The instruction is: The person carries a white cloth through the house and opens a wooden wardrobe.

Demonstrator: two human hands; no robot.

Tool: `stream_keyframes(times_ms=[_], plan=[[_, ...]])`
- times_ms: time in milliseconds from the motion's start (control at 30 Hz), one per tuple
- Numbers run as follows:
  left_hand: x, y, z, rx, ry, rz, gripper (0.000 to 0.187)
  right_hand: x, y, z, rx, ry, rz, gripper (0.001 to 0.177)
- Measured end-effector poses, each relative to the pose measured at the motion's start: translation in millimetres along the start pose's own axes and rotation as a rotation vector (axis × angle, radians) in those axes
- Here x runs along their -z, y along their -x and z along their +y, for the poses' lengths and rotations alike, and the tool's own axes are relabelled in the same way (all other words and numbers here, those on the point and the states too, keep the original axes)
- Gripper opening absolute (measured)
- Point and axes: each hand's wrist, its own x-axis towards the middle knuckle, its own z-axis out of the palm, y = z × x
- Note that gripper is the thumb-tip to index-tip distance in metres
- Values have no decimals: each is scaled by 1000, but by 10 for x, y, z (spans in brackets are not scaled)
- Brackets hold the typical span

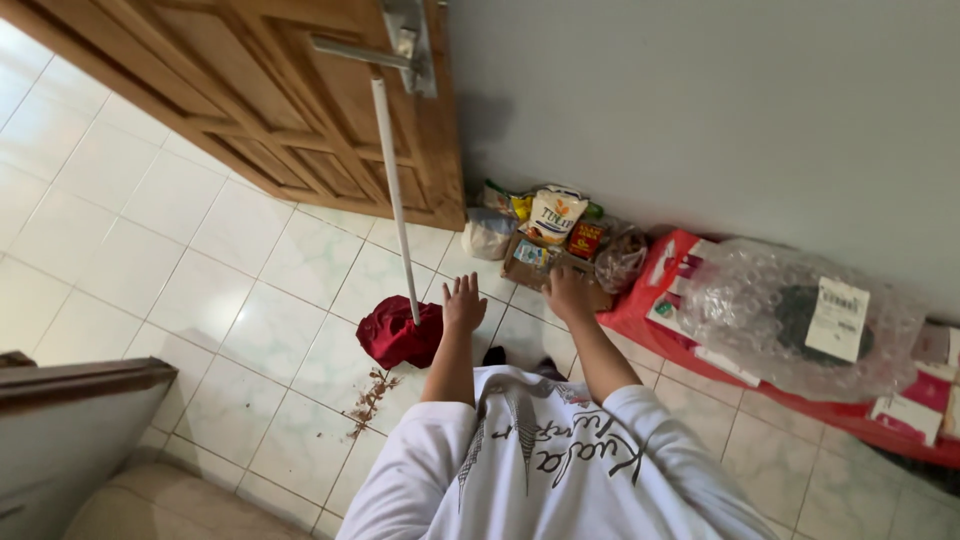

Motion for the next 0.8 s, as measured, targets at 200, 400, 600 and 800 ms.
stream_keyframes(times_ms=[200,400,600,800], plan=[[3,97,-105,126,18,-27,78,-319,-199,-50,74,-106,-121,47],[33,47,-110,222,22,-90,78,-399,-373,-65,118,-42,-121,54],[-168,-118,-55,233,20,-127,79,-568,-514,-33,152,-89,-159,41],[-446,-405,-37,241,105,-143,78,-1051,-625,63,134,-167,-170,44]])
